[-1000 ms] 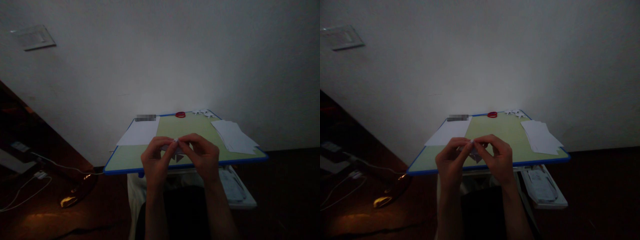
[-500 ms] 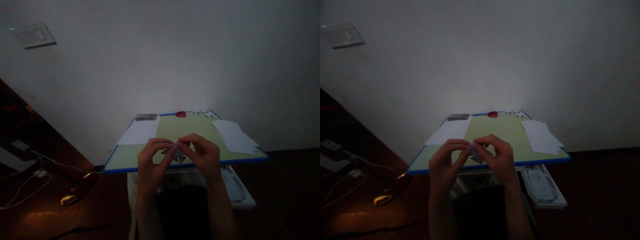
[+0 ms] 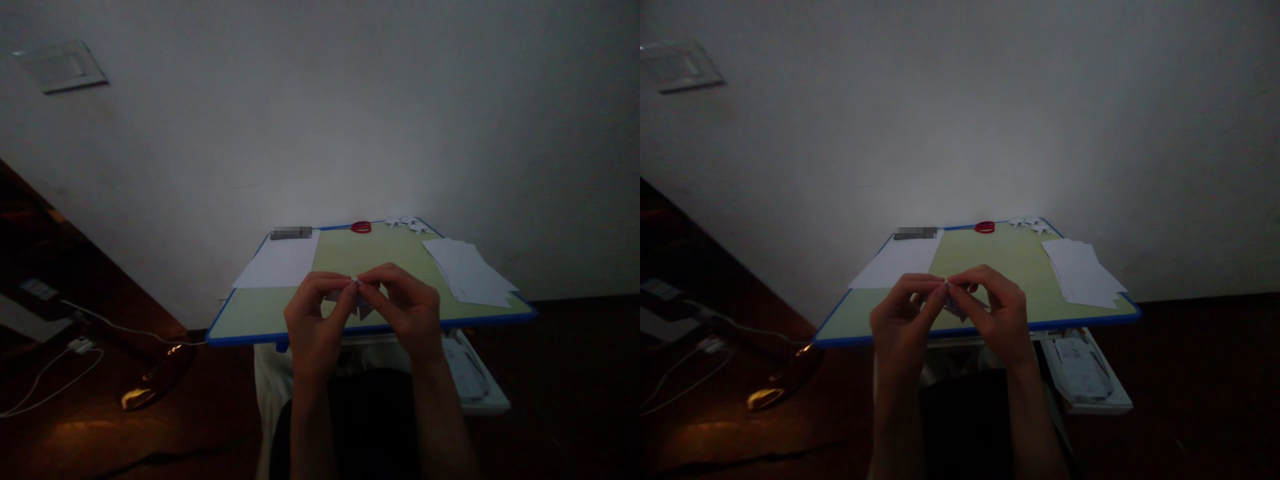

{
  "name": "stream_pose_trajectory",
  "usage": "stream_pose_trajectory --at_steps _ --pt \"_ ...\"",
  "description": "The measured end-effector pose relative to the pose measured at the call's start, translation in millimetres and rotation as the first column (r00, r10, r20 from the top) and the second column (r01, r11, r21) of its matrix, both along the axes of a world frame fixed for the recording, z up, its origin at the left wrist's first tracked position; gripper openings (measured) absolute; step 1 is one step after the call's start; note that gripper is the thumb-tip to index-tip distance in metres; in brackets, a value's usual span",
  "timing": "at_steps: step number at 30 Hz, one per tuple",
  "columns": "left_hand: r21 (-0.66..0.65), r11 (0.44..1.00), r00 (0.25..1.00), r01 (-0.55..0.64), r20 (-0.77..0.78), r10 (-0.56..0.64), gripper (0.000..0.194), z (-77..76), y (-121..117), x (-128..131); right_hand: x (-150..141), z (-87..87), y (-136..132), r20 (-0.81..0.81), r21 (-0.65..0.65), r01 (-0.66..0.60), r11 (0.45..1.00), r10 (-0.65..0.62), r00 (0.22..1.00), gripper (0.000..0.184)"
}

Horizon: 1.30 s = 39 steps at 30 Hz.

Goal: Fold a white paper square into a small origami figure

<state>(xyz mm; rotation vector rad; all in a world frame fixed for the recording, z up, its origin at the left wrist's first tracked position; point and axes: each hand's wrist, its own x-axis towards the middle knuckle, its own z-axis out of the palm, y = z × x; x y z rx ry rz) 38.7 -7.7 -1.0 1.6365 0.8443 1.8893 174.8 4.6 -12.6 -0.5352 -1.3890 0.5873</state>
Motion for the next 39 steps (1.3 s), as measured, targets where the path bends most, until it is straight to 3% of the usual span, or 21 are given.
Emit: stream_pose_trajectory --at_steps 14,29,39 --pt "-0.066 0.997 0.994 0.047 0.097 -0.041 0.006 -1.2 1.0 4.7 0.3 -0.8 0.7 -0.030 -0.081 -0.014 0.997 0.012 0.999 0.002" --pt "-0.040 0.999 0.999 0.007 0.045 -0.005 0.007 -0.7 1.2 4.5 1.8 -1.0 4.1 -0.129 -0.128 -0.131 0.983 0.114 0.985 0.005" --pt "-0.039 0.999 0.999 0.008 0.049 -0.006 0.008 -0.2 -0.3 5.3 1.1 -0.6 3.4 -0.172 -0.128 -0.144 0.981 0.121 0.977 0.009"
